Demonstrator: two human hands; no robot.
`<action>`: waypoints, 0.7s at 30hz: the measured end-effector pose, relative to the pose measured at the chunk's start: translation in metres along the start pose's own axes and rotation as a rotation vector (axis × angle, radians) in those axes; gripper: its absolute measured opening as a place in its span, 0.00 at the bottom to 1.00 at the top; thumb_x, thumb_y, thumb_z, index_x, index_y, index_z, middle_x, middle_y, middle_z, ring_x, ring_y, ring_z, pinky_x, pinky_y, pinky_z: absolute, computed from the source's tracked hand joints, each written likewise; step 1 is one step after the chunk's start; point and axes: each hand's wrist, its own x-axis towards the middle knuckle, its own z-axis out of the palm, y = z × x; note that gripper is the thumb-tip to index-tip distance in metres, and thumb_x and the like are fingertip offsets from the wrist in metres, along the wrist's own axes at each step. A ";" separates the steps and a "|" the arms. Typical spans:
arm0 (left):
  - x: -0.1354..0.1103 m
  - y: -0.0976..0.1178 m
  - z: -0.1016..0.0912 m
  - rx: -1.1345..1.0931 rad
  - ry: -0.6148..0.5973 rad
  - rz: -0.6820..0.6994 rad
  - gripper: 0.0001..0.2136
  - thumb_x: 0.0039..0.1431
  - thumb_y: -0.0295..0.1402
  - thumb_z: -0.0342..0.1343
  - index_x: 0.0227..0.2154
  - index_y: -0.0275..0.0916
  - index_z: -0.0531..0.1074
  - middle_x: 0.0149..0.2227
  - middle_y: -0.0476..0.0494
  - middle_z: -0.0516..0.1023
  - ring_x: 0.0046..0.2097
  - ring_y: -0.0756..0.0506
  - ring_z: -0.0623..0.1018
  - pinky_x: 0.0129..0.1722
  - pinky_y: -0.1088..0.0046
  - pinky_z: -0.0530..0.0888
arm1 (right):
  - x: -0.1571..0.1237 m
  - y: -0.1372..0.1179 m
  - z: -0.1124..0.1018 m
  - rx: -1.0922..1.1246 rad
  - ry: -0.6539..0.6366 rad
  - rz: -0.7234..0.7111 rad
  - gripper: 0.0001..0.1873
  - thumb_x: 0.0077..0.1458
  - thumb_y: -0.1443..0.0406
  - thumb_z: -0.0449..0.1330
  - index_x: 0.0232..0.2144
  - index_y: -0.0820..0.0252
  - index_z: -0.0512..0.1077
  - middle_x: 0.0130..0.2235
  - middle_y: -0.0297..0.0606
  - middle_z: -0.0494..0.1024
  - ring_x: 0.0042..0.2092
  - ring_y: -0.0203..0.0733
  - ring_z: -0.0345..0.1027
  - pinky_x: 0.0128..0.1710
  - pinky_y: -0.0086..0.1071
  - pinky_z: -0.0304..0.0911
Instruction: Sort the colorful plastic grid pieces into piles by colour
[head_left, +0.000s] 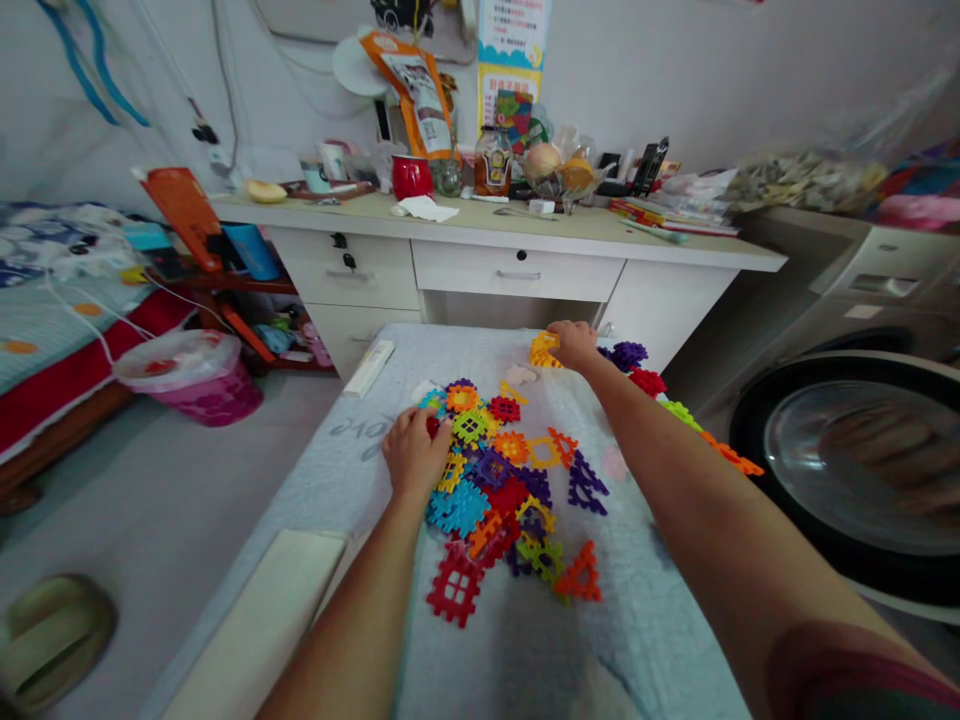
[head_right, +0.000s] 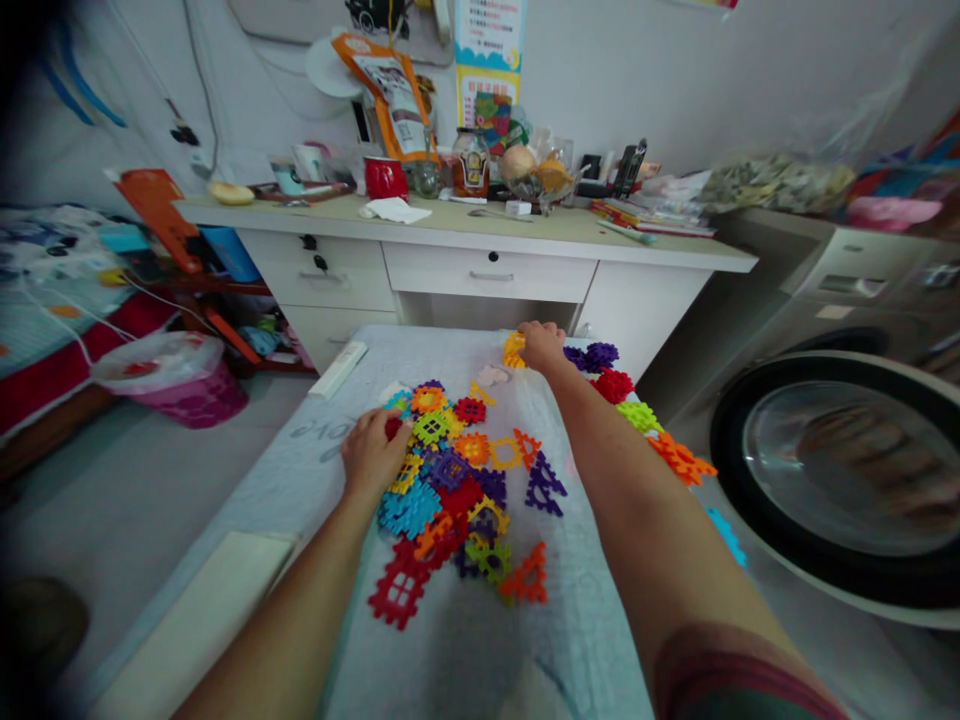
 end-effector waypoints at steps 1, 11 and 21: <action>0.000 0.000 0.000 -0.001 0.001 0.000 0.17 0.64 0.43 0.50 0.49 0.43 0.75 0.56 0.39 0.73 0.59 0.37 0.71 0.61 0.54 0.64 | 0.004 0.001 0.003 -0.009 -0.019 0.004 0.23 0.55 0.65 0.59 0.54 0.52 0.73 0.57 0.43 0.73 0.55 0.58 0.59 0.52 0.47 0.55; 0.000 -0.001 0.000 -0.009 -0.001 0.008 0.16 0.63 0.42 0.50 0.48 0.42 0.75 0.55 0.38 0.74 0.59 0.37 0.71 0.60 0.53 0.64 | 0.018 0.003 0.022 -0.009 -0.037 0.054 0.22 0.56 0.67 0.58 0.53 0.49 0.75 0.57 0.44 0.73 0.57 0.60 0.57 0.53 0.50 0.55; 0.001 0.000 -0.001 -0.011 -0.007 -0.007 0.17 0.63 0.43 0.50 0.49 0.43 0.75 0.55 0.38 0.73 0.59 0.37 0.71 0.60 0.54 0.64 | -0.017 -0.005 0.007 0.180 0.173 0.059 0.21 0.55 0.67 0.60 0.52 0.55 0.74 0.60 0.46 0.70 0.58 0.58 0.60 0.56 0.52 0.58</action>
